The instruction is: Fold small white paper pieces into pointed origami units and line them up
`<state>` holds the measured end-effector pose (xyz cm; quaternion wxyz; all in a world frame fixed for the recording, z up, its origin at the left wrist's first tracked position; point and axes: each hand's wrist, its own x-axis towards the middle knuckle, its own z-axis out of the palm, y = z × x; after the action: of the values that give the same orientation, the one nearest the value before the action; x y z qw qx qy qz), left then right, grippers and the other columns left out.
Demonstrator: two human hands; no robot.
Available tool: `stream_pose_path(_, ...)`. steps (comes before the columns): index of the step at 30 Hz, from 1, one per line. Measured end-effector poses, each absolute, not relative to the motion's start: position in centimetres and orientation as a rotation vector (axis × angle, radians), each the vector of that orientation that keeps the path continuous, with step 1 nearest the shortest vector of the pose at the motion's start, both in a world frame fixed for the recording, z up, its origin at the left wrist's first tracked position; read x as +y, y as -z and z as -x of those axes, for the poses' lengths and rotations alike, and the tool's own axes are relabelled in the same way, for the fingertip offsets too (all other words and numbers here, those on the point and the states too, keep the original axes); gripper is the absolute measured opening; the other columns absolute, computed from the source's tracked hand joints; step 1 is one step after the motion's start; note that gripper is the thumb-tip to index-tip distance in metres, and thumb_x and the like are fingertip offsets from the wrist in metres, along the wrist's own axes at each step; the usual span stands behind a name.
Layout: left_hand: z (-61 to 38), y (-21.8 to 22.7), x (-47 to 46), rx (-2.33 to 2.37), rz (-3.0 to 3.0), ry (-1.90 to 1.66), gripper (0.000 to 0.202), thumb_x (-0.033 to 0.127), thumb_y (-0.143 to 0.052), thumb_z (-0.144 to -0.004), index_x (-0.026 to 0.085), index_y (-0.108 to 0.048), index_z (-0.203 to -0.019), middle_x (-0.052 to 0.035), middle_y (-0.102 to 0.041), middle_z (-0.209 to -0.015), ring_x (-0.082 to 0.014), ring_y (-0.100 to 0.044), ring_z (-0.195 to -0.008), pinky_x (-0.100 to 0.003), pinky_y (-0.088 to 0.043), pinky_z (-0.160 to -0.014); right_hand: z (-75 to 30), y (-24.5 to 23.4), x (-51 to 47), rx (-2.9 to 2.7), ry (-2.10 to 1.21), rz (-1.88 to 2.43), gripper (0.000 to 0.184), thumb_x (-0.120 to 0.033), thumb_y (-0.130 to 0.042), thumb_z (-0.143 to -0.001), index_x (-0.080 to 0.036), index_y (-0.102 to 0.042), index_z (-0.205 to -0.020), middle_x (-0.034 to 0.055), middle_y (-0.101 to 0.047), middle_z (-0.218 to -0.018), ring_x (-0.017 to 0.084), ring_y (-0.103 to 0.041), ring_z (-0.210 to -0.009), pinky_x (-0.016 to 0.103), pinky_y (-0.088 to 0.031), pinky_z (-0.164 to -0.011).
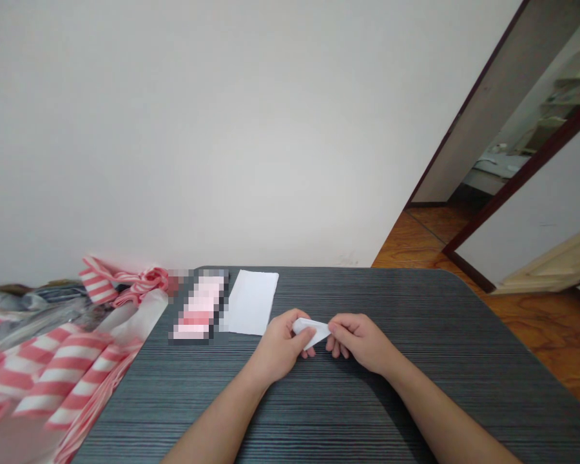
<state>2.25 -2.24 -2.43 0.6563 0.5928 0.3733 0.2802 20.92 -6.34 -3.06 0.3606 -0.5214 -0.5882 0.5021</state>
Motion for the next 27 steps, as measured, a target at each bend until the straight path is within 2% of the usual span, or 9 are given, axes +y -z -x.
stream_pose_path(8,-2.4,2.3,-2.2,0.839,-1.34,-0.607,0.022,0.035,-0.057,-0.077,0.016,-0.053,-0.087,-0.0002,-0.06,-0.059,-0.013,-0.055,-0.052,-0.022,-0.042,-0.05,-20.8,2.8,-6.4,-1.552,-1.22,1.342,0.03,-0.034,-0.048,-0.087,-0.014,-0.058,-0.068,0.0022,-0.062,-0.058,0.01,-0.055,-0.049,0.02,-0.042,-0.047)
stream_pose_path(17,-2.1,1.5,-2.5,0.914,-1.606,-0.716,0.025,0.033,-0.059,-0.076,0.017,-0.063,-0.094,-0.0034,-0.064,-0.079,-0.0144,-0.055,-0.068,-0.022,-0.041,-0.06,-20.7,2.6,-6.5,-1.696,-1.027,1.384,0.028,-0.027,-0.047,-0.088,-0.016,-0.06,-0.067,0.0015,-0.063,-0.058,0.011,-0.057,-0.049,0.021,-0.044,-0.049)
stream_pose_path(22,-2.2,0.6,-2.4,0.918,-1.774,-0.705,0.021,0.034,-0.055,-0.079,0.019,-0.069,-0.084,-0.0042,-0.068,-0.083,-0.0182,-0.058,-0.079,-0.026,-0.042,-0.072,-20.3,2.0,-6.7,-1.774,-0.996,1.365,0.028,-0.024,-0.045,-0.089,-0.016,-0.061,-0.068,0.0012,-0.063,-0.058,0.011,-0.059,-0.05,0.02,-0.045,-0.051)
stream_pose_path(27,-2.2,0.7,-2.4,0.939,-1.831,-0.695,0.022,0.033,-0.052,-0.082,0.019,-0.069,-0.079,-0.0032,-0.068,-0.08,-0.0173,-0.059,-0.075,-0.025,-0.041,-0.068,-20.2,1.7,-6.7,-1.802,-0.978,1.372,0.029,-0.023,-0.044,-0.089,-0.016,-0.062,-0.067,0.0009,-0.063,-0.056,0.011,-0.059,-0.049,0.02,-0.045,-0.051)
